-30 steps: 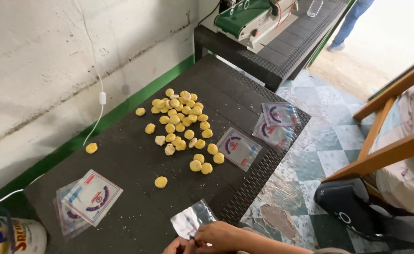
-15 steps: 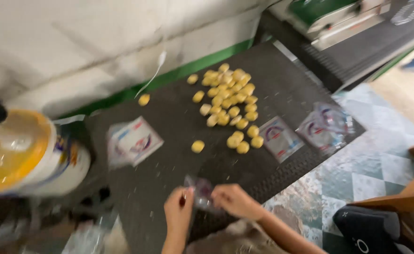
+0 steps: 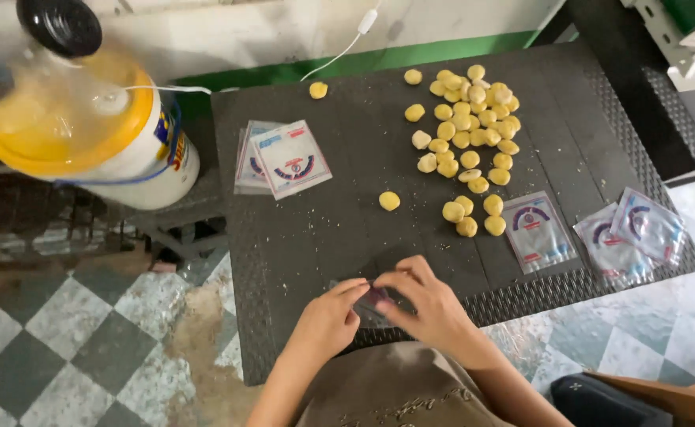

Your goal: Packaging small yellow bread rolls into plastic bags at a packaging station.

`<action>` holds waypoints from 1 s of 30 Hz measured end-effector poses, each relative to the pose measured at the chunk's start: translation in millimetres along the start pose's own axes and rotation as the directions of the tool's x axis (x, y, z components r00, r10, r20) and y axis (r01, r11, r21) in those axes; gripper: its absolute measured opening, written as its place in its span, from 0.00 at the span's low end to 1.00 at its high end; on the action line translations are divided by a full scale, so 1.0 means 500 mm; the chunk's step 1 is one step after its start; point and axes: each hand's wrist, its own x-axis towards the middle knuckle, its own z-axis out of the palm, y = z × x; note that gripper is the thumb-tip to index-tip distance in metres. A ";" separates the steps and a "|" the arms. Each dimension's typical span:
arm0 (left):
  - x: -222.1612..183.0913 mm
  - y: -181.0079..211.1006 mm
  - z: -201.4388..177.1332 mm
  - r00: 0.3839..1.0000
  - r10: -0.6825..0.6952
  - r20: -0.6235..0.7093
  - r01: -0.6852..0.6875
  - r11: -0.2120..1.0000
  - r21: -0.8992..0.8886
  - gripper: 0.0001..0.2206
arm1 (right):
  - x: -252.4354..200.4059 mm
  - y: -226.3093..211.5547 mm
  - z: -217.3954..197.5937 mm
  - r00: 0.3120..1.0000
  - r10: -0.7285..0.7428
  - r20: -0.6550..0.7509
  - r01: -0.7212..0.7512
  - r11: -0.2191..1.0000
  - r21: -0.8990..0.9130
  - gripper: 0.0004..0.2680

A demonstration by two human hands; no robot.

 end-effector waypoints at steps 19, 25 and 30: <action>0.040 0.041 -0.048 0.975 -0.192 0.112 0.162 0.959 0.232 0.23 | -0.005 0.032 0.009 0.972 -0.179 0.152 0.191 0.979 -0.072 0.02; 0.094 0.121 -0.015 0.961 0.181 0.210 -0.255 0.875 0.413 0.10 | -0.012 0.064 -0.051 0.933 -0.325 0.155 0.315 0.945 0.085 0.02; 0.122 0.136 0.024 0.963 0.007 0.271 -0.059 0.981 0.183 0.10 | -0.002 0.158 -0.134 0.956 -0.288 0.056 0.238 0.873 0.425 0.06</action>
